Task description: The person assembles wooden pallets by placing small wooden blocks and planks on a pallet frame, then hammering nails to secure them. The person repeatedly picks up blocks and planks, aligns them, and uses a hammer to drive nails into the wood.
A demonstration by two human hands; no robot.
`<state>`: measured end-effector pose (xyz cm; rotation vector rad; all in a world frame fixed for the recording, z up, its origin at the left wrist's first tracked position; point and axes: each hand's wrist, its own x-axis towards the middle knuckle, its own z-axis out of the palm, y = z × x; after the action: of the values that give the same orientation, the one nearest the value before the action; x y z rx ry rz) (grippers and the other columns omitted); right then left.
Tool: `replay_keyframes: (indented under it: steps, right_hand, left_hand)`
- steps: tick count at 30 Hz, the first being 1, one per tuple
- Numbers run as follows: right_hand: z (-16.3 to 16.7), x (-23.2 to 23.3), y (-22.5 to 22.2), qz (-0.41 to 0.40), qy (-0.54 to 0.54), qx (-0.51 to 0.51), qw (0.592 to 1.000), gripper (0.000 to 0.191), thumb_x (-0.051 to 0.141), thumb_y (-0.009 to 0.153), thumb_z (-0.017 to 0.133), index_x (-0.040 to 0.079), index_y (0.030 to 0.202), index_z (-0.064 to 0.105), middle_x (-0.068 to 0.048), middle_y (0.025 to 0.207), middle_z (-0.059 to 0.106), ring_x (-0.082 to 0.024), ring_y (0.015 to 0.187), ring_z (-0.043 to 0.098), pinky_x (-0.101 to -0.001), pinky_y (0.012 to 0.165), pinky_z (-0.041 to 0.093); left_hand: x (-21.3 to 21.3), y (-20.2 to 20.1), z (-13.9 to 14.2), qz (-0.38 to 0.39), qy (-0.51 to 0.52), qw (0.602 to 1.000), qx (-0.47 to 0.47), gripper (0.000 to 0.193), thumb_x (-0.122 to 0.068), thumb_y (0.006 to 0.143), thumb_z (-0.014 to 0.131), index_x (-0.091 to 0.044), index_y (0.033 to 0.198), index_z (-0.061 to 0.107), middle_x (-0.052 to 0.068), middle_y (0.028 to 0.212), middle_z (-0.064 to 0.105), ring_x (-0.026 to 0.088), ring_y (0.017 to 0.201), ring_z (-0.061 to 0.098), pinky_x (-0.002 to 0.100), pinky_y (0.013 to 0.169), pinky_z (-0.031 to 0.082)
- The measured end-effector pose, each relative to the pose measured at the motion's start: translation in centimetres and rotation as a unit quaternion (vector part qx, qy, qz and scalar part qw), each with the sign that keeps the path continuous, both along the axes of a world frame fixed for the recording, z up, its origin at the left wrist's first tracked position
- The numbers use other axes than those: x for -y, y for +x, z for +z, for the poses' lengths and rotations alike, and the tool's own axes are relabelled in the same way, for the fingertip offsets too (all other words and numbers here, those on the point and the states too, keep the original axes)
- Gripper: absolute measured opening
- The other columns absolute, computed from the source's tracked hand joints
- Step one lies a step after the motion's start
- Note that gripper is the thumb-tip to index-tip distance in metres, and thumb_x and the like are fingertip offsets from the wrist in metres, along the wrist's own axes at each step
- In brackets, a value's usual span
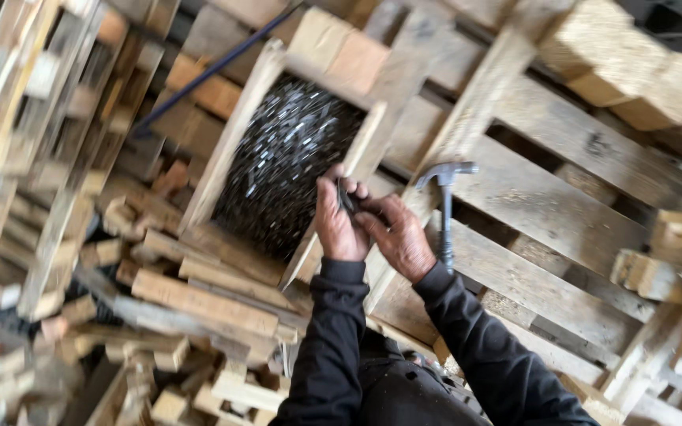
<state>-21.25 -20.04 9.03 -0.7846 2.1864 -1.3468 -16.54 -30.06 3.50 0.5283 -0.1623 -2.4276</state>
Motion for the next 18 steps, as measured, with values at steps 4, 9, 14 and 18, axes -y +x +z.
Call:
replay_keyframes:
  steps: [4, 9, 14, 18]
  right_hand:
    - [2.1, -5.8, -0.6, -0.090, 0.010, -0.028, 0.996, 0.020, 0.012, 0.089, 0.077, 0.001, 0.103, 0.068, -0.014, 0.095, 0.067, -0.028, 0.087, 0.069, -0.0376, 0.076, 0.056]
    - [4.2, -14.6, 0.6, -0.220, 0.018, -0.094, 0.971, 0.013, 0.008, 0.090, 0.075, 0.002, 0.098, 0.066, -0.014, 0.090, 0.062, -0.030, 0.081, 0.066, -0.0397, 0.072, 0.054]
    - [6.3, -22.1, 3.6, -0.292, 0.006, -0.157, 0.943, 0.012, 0.006, 0.092, 0.071, 0.003, 0.099, 0.061, -0.013, 0.092, 0.062, -0.028, 0.082, 0.066, -0.0374, 0.073, 0.054]
    - [7.8, -28.1, 7.7, -0.329, 0.013, -0.137, 0.934, 0.015, 0.010, 0.095, 0.072, 0.004, 0.097, 0.059, -0.012, 0.089, 0.064, -0.028, 0.078, 0.067, -0.0374, 0.069, 0.054]
  left_hand:
    - [-6.3, -1.7, 2.3, -0.076, -0.021, 0.997, -0.012, 0.034, -0.037, 0.108, 0.059, -0.005, 0.117, 0.056, 0.005, 0.090, 0.056, 0.020, 0.088, 0.057, 0.035, 0.082, 0.052]
    - [-14.9, -3.9, 4.2, -0.199, -0.022, 0.976, -0.083, 0.028, -0.026, 0.110, 0.062, -0.005, 0.127, 0.055, 0.003, 0.096, 0.055, 0.019, 0.094, 0.054, 0.034, 0.088, 0.050]
    - [-22.5, -2.7, 7.6, -0.270, 0.053, 0.957, -0.094, 0.033, -0.029, 0.105, 0.061, -0.006, 0.128, 0.058, 0.003, 0.095, 0.056, 0.018, 0.092, 0.055, 0.036, 0.088, 0.051]
    - [-27.8, 0.9, 9.4, -0.303, 0.110, 0.940, -0.108, 0.043, -0.044, 0.103, 0.056, -0.003, 0.117, 0.060, 0.007, 0.093, 0.058, 0.022, 0.090, 0.056, 0.037, 0.086, 0.052]
